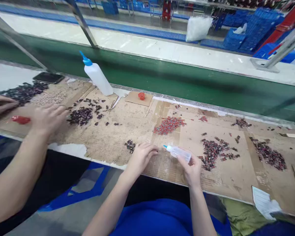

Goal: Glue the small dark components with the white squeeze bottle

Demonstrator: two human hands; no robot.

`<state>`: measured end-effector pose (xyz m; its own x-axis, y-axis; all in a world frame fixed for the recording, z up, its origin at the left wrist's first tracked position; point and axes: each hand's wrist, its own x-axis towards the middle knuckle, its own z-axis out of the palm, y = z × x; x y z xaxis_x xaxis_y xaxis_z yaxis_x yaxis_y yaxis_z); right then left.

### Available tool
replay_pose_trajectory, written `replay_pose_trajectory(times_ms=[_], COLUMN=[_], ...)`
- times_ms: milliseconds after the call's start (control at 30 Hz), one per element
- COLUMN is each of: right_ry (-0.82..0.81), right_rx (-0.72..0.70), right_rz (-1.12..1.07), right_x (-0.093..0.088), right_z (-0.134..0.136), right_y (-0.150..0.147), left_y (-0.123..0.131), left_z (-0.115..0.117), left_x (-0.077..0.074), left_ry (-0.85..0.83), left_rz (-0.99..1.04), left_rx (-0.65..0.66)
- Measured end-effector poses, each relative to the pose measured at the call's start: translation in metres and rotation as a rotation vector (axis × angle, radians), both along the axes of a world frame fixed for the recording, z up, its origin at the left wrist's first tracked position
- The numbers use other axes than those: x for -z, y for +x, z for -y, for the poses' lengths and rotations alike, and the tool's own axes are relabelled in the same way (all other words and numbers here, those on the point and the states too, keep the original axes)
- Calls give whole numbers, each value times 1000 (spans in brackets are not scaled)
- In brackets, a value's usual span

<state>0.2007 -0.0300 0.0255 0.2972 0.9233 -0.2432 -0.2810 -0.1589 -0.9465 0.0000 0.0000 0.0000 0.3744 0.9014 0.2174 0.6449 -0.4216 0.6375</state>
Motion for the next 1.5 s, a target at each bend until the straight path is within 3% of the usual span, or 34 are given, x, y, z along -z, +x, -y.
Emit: replay_pose_trajectory(times_ms=[133, 267, 467, 633, 767, 1167, 1500], right_ry=[18, -17, -76, 2, 40, 46, 32], right_rx=[125, -3, 166, 180, 184, 128, 208], right_rz=[-316, -511, -169, 181, 331, 386, 358], right_x=[3, 0, 7, 10, 11, 17, 16], right_z=[-3, -6, -6, -4, -3, -3, -3], right_y=[7, 7, -2, -10, -14, -14, -14], left_y=[21, 26, 19, 20, 20, 21, 22], left_z=[8, 12, 12, 11, 10, 12, 12], left_x=[11, 16, 15, 15, 14, 13, 10], left_ry=[89, 192, 166, 115, 93, 48, 5], left_rz=[-37, -54, 42, 101, 134, 117, 93], left_rx=[-2, -55, -44, -55, -79, -137, -152])
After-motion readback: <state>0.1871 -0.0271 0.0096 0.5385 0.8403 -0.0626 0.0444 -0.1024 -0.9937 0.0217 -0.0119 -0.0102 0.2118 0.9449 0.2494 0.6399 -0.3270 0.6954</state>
